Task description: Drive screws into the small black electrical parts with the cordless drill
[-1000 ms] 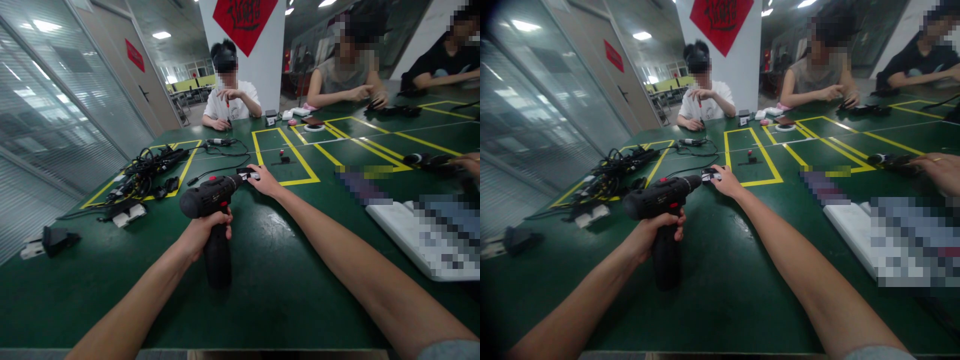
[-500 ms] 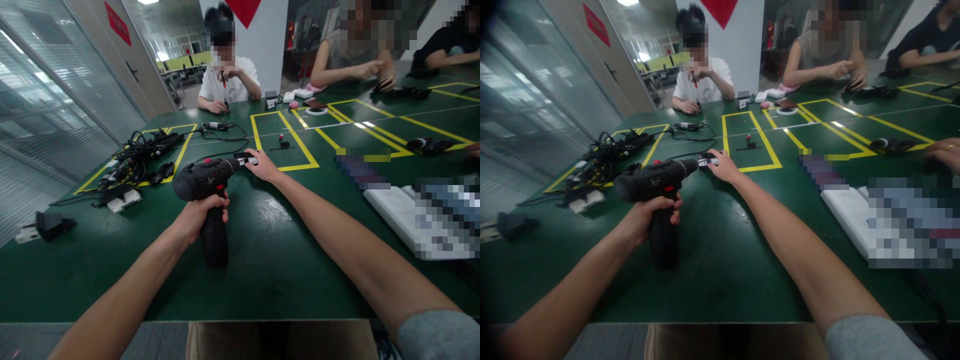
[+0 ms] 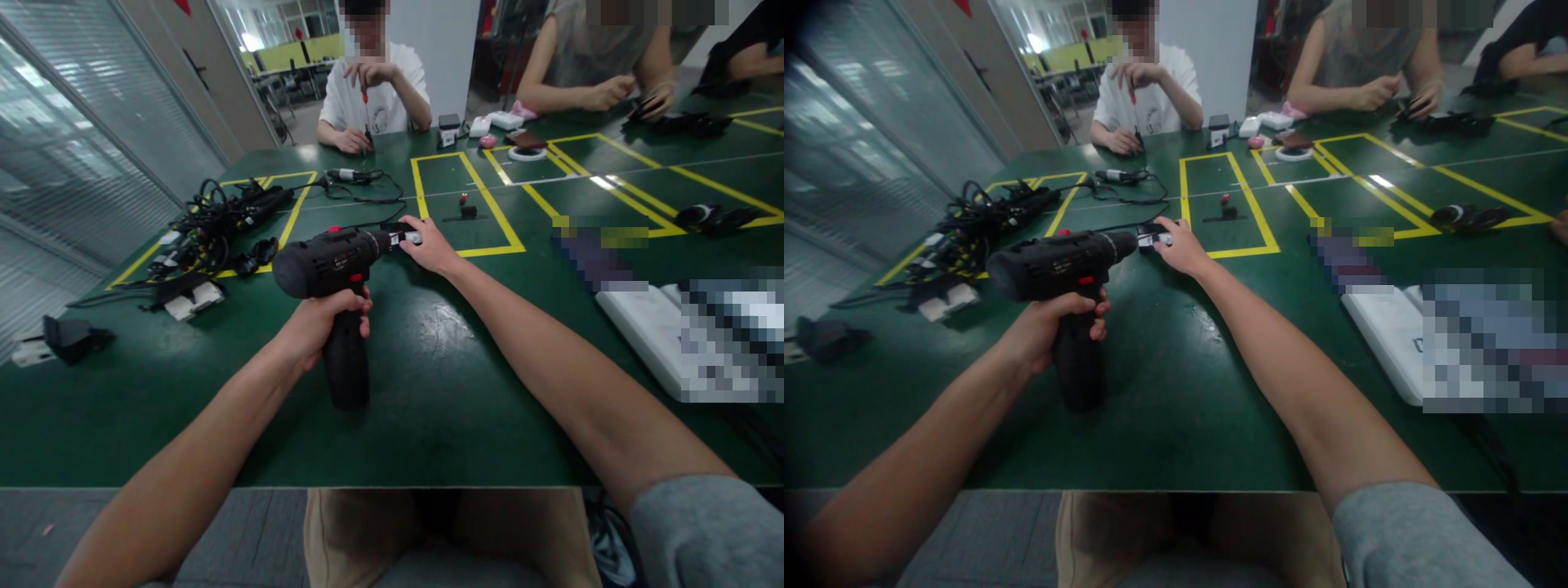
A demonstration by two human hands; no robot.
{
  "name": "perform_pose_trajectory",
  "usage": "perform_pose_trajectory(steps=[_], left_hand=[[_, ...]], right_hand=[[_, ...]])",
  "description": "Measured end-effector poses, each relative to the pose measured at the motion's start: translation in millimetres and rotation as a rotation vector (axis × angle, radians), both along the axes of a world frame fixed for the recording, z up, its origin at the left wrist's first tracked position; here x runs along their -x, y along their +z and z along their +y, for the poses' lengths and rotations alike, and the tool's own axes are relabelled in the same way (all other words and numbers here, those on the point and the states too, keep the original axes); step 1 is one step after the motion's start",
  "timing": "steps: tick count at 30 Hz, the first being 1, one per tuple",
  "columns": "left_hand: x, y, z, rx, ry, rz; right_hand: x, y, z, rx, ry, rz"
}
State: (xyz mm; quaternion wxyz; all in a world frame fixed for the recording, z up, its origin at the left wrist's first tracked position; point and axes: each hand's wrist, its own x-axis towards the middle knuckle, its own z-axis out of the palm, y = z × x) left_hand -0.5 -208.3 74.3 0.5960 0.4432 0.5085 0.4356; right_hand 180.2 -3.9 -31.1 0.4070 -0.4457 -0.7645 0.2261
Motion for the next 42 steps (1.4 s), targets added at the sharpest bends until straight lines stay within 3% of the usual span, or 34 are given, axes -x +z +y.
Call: perform_pose_trajectory(steps=[42], left_hand=[[2.3,1.2,-1.5,-0.001,-0.022,0.015]], right_hand=[[1.4,2.7,-3.8,-0.026,0.002,0.0]])
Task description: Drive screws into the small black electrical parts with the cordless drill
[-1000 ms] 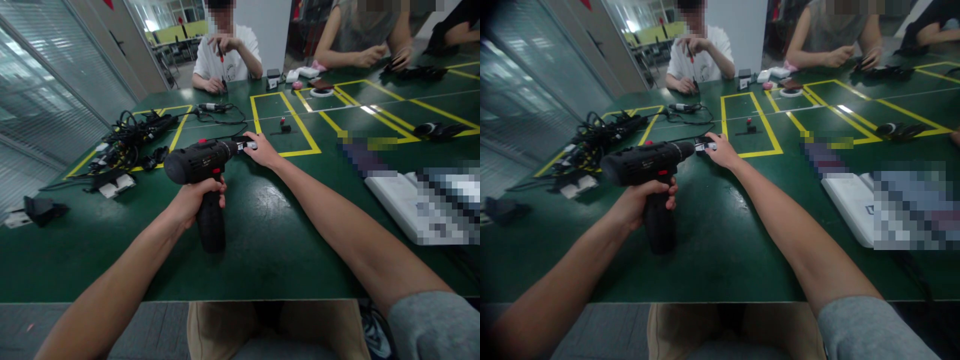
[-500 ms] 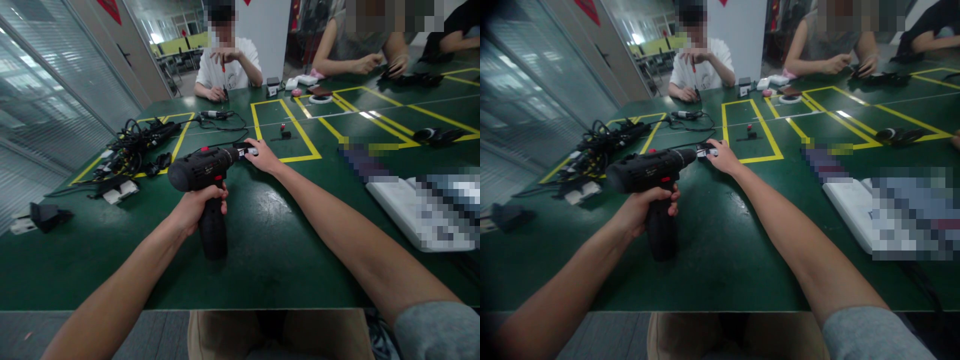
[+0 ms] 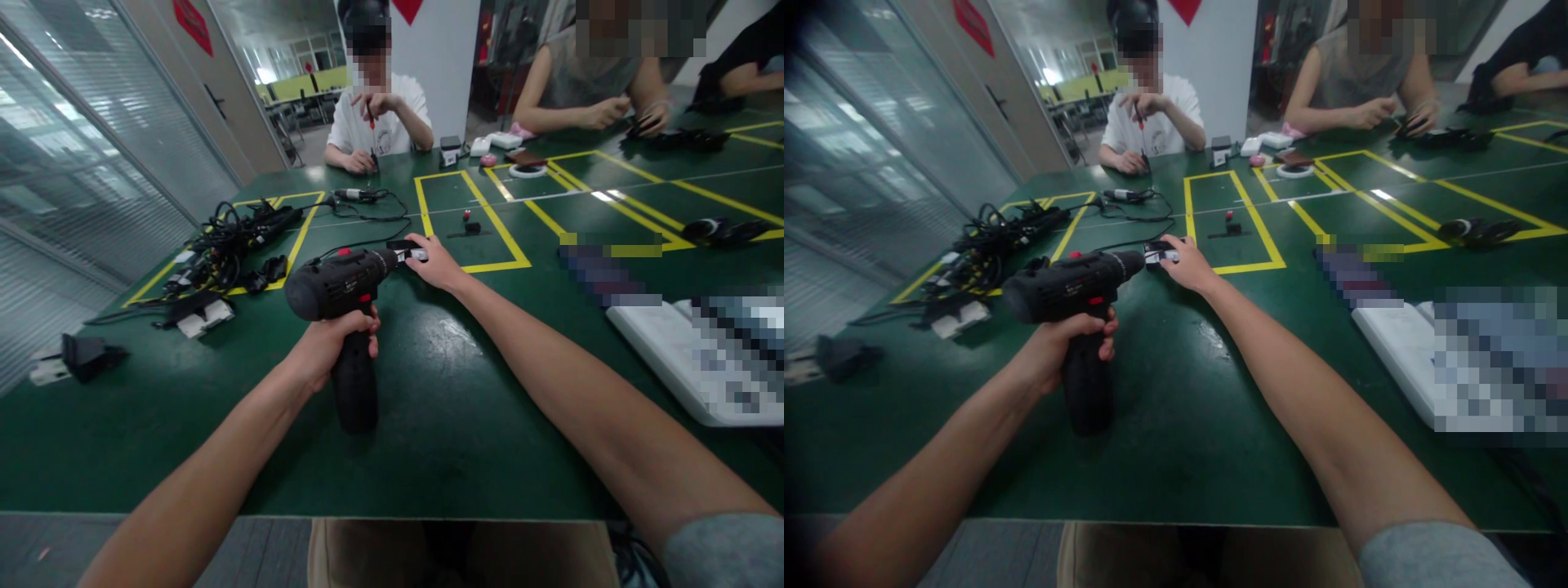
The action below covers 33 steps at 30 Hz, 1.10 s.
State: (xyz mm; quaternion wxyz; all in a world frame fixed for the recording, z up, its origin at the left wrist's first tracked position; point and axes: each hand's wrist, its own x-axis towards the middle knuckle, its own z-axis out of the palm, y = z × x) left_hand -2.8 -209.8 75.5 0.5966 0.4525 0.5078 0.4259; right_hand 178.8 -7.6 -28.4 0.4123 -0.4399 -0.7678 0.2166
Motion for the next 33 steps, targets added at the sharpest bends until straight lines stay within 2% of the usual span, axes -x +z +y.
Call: perform_pose_trajectory(steps=[33], left_hand=[[-1.7,1.2,-0.1,-0.003,0.015,-0.007]], right_hand=[[0.9,-3.8,3.7,-0.011,-0.011,0.006]])
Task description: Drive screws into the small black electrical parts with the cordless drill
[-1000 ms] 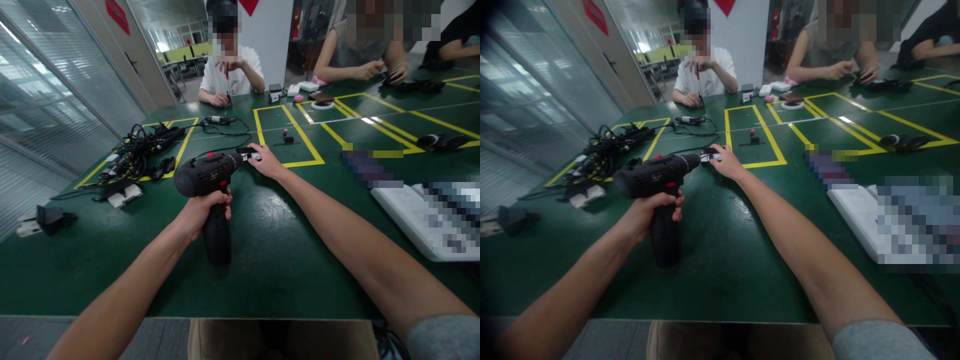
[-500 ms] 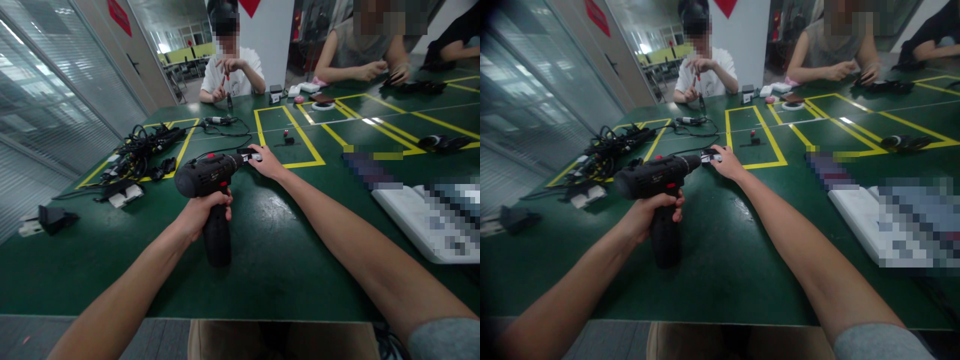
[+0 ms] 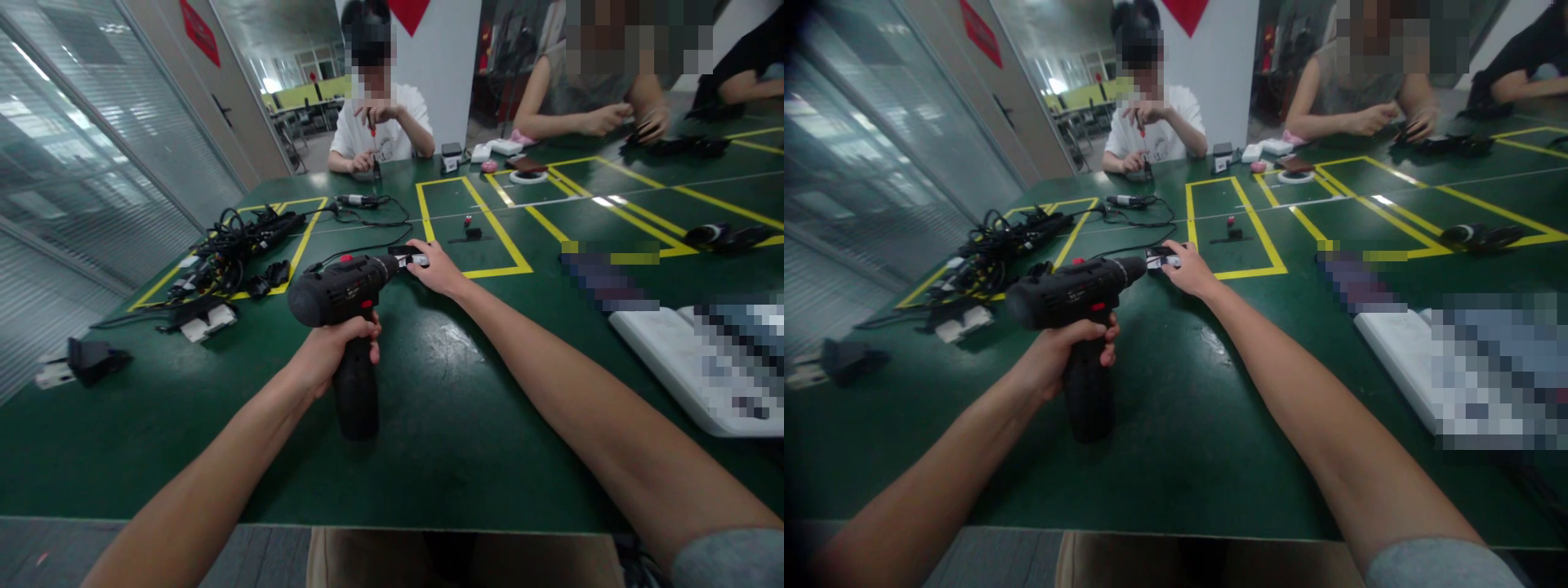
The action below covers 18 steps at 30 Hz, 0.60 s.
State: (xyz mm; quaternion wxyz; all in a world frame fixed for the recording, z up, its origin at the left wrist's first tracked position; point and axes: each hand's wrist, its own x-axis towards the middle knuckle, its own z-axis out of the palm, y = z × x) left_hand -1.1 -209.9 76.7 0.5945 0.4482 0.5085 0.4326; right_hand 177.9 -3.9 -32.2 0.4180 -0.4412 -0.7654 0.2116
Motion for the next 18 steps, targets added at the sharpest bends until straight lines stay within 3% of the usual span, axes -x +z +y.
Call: perform_pose_trajectory(steps=[18], left_hand=[[1.2,-1.9,0.9,-0.002,-0.007,0.008]], right_hand=[[0.6,0.0,-0.4,-0.003,-0.001,-0.01]])
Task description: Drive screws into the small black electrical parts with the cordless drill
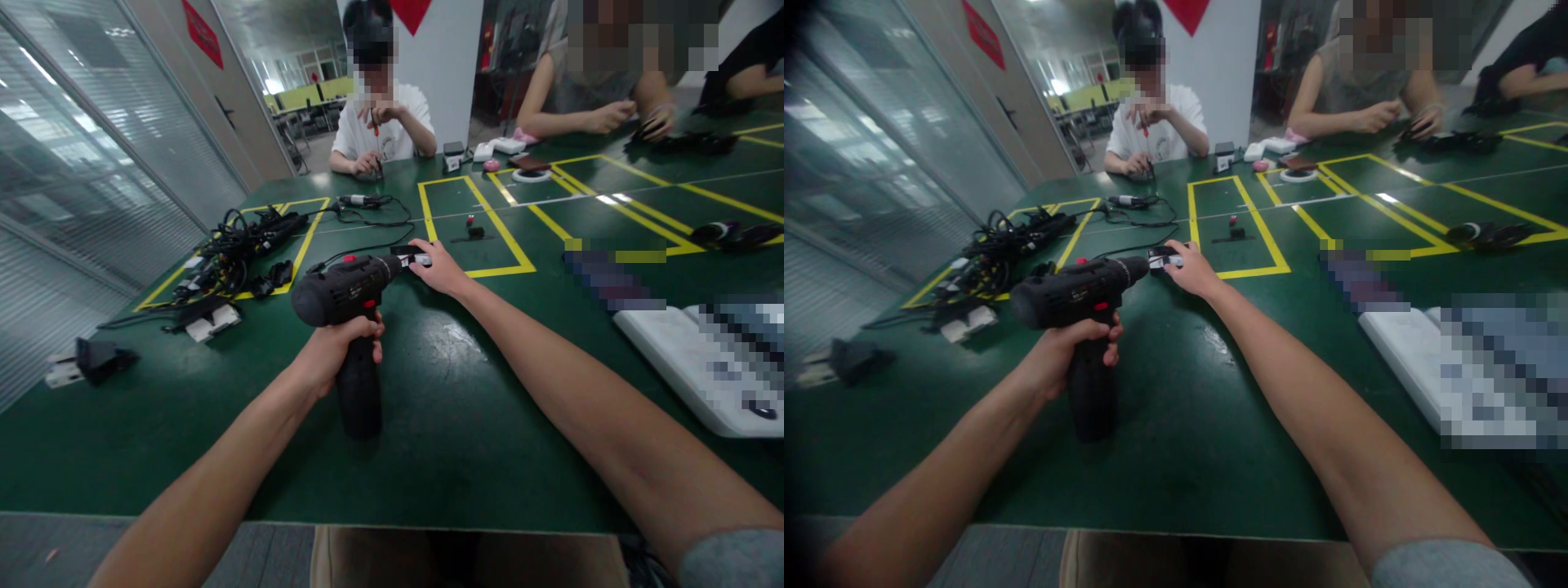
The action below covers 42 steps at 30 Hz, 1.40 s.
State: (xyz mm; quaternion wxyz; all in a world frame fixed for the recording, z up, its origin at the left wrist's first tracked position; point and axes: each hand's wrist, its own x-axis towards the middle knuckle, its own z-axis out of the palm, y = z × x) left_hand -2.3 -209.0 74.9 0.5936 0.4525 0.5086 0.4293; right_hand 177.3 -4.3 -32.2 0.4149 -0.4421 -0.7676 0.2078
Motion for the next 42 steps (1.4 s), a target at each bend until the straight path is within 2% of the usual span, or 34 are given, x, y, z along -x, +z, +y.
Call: perform_pose_trajectory(steps=[42], left_hand=[[-0.8,2.1,-1.1,0.004,-0.015,0.0]], right_hand=[[0.4,1.8,-2.5,0.021,-0.005,0.0]])
